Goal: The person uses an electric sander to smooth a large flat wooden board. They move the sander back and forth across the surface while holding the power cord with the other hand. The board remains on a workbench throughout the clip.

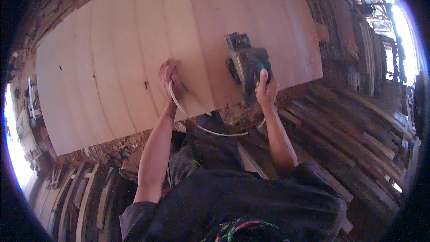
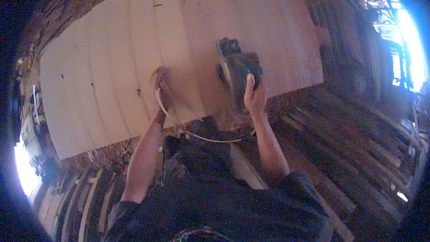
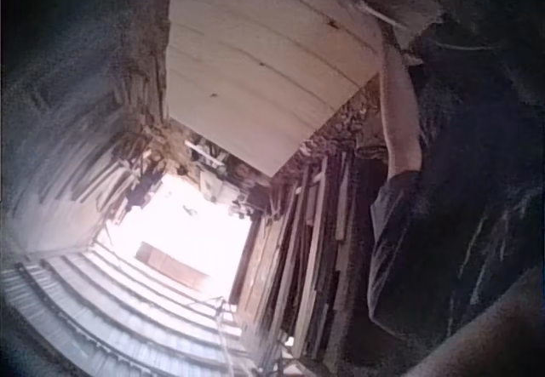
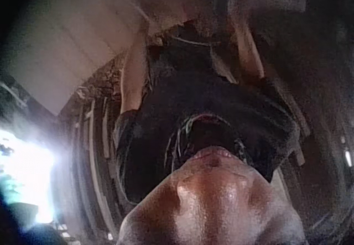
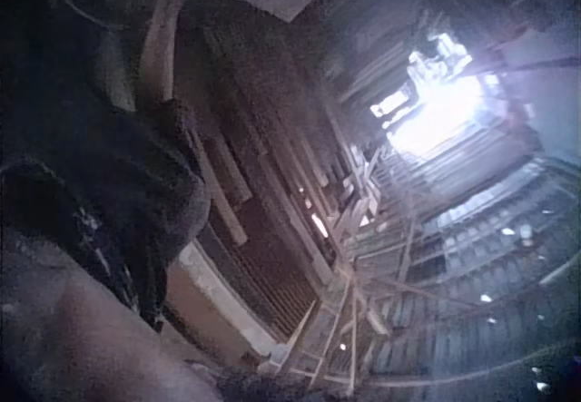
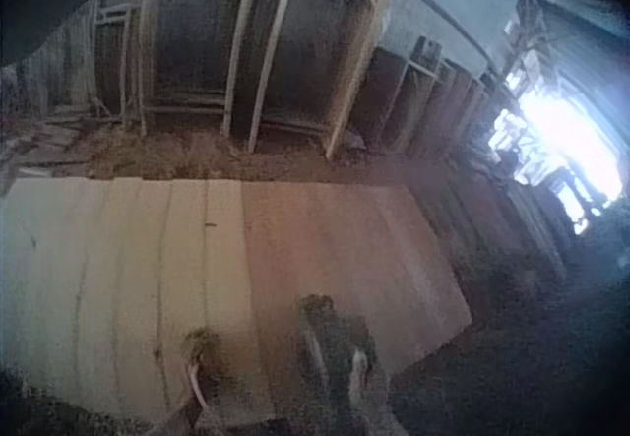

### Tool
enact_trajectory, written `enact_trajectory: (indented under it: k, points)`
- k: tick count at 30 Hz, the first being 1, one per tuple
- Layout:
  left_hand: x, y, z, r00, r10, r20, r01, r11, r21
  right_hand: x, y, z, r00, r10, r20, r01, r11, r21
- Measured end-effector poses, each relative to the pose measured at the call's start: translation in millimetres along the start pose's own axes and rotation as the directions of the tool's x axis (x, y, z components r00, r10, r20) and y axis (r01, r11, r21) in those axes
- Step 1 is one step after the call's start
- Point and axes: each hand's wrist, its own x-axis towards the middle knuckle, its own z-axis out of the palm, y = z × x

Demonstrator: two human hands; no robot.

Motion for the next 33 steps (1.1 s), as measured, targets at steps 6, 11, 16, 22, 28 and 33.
enact_trajectory:
  k: [6, 11, 16, 22, 28, 33]
  points:
    - [-2.0, 7.1, -0.6, 0.999, -0.02, -0.049, 0.024, 0.996, 0.088, 193.4, -53.4, 96.9, 0.98, -0.199, 0.006, 0.199, 0.98, -0.024]
    - [2.5, 27.7, -11.1, 0.99, -0.144, -0.014, 0.144, 0.983, 0.116, 330.9, -80.6, 174.5, 0.98, -0.201, -0.011, 0.198, 0.972, -0.124]
    - [2.5, 33.8, -12.4, 0.981, -0.187, 0.04, 0.178, 0.968, 0.179, 451.9, -86.8, 237.3, 0.963, -0.256, -0.085, 0.226, 0.938, -0.263]
    - [-10.2, 19.0, 5.8, 0.94, -0.32, -0.123, 0.289, 0.933, -0.216, 456.0, -50.9, 226.0, 0.93, -0.367, 0.009, 0.366, 0.926, -0.094]
    - [-16.0, 28.9, -25.8, 0.931, -0.333, -0.153, 0.237, 0.866, -0.44, 292.0, -19.8, 164.2, 0.927, -0.363, -0.092, 0.365, 0.931, 0.008]
    - [-71.1, 37.3, -121.5, 0.641, -0.747, -0.179, 0.465, 0.562, -0.684, 93.7, -20.2, 78.8, 0.985, -0.172, 0.033, 0.17, 0.984, 0.062]
